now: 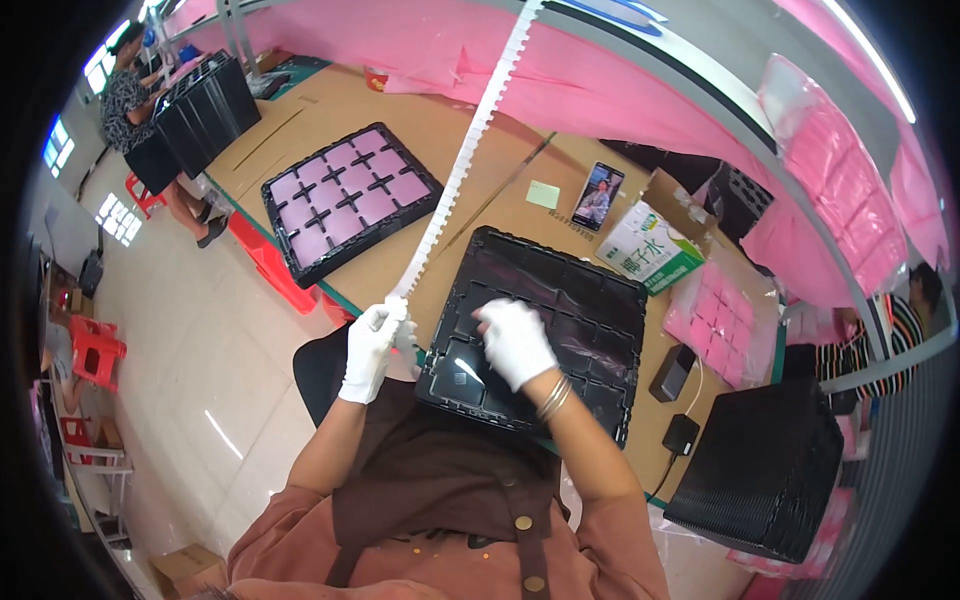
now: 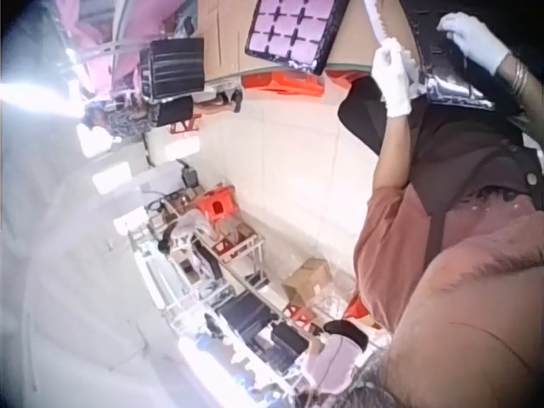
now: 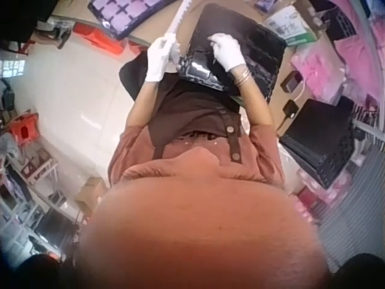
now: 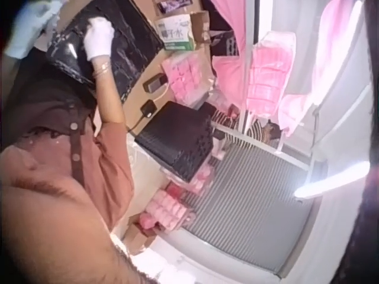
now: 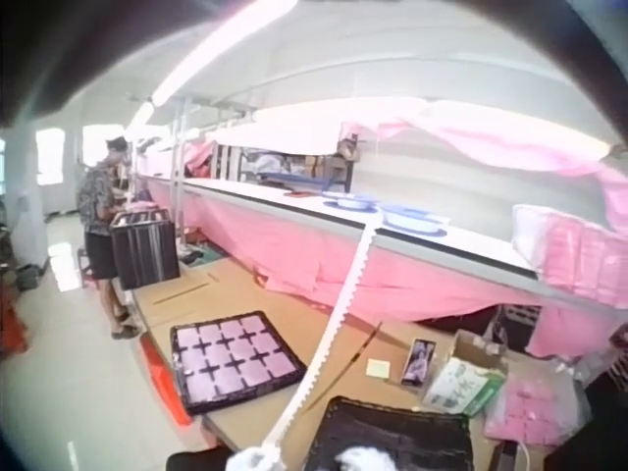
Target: The person places pink plastic foam inserts into a black plastic grid tray by hand, fitting them into the grid on an assembly line.
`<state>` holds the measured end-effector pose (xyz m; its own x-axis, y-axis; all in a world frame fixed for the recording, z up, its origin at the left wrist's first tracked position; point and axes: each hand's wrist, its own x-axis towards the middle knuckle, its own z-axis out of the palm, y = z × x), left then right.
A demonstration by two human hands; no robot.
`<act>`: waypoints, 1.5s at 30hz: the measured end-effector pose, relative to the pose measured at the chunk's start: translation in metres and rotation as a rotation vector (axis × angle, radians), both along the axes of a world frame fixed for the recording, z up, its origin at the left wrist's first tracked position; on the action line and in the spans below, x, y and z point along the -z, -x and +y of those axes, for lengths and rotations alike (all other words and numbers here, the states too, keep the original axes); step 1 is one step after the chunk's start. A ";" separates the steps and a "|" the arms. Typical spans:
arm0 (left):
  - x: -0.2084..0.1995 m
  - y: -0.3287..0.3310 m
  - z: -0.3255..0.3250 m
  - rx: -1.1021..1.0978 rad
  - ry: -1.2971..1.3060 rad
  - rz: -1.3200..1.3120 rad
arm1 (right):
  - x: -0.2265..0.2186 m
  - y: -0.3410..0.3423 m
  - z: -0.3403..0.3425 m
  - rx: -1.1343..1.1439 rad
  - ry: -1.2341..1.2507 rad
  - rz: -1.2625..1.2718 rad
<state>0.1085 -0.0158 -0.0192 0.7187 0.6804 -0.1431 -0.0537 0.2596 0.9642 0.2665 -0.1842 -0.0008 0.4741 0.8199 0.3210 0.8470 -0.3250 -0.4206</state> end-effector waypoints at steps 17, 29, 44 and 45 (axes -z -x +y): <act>0.094 0.018 0.038 -0.195 -0.782 0.484 | 0.154 -0.403 -0.420 1.154 -0.428 0.176; 0.072 0.050 0.002 -0.325 -0.755 0.671 | 0.196 -0.502 -0.251 0.804 -0.487 0.334; 0.040 0.062 0.038 -0.502 -0.629 0.464 | 0.145 -0.505 -0.433 1.082 -0.152 -0.671; 0.033 0.061 0.039 -0.499 -0.589 0.436 | 0.140 -0.499 -0.439 1.102 -0.137 -0.731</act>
<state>0.0477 0.0232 -0.0520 0.2816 0.9496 0.1377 0.3758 -0.2411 0.8948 0.7655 -0.6235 -0.1410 0.5494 0.0617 0.8332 0.2131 -0.9746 -0.0683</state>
